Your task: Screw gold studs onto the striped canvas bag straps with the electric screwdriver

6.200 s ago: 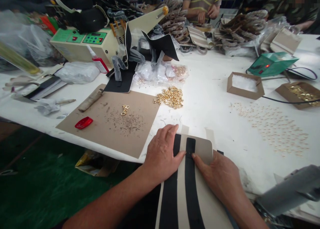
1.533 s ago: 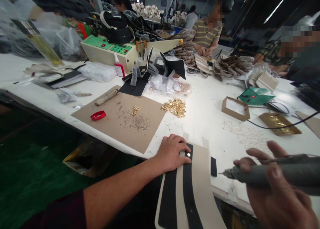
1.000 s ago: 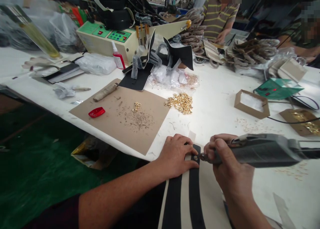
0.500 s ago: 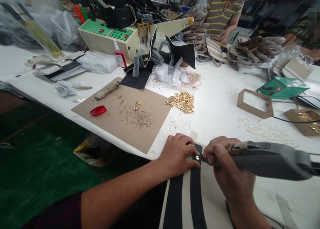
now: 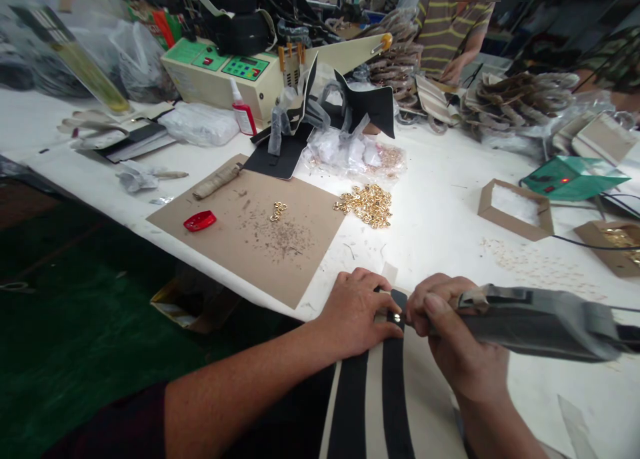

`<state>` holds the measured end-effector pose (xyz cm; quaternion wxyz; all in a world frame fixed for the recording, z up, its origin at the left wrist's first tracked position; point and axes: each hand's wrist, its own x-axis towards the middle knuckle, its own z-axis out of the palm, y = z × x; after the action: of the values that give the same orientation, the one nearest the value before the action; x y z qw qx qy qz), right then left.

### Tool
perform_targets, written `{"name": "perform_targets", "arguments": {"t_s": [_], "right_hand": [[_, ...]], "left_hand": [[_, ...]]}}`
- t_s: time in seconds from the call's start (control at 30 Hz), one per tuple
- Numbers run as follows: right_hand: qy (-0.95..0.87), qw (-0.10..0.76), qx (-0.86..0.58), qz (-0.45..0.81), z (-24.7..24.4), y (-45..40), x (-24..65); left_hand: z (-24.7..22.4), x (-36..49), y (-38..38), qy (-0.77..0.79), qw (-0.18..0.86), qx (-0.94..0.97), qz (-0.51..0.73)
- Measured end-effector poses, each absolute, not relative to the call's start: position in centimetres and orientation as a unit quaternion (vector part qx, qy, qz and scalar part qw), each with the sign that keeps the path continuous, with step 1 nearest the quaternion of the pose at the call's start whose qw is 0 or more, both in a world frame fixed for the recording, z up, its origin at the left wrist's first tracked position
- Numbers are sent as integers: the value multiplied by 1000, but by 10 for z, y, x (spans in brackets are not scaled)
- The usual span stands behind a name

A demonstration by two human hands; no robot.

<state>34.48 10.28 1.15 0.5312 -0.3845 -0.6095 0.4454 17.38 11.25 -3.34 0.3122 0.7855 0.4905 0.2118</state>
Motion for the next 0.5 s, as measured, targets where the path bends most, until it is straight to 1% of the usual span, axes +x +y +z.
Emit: {"name": "perform_targets", "arguments": {"t_s": [0.2, 0.5], "right_hand": [[-615, 522, -398, 437, 12, 104, 346], [-610, 540, -388, 431, 10, 101, 348]], "left_hand": [[-34, 174, 111, 494, 311, 783, 214], [-33, 173, 109, 488, 303, 794, 201]]}}
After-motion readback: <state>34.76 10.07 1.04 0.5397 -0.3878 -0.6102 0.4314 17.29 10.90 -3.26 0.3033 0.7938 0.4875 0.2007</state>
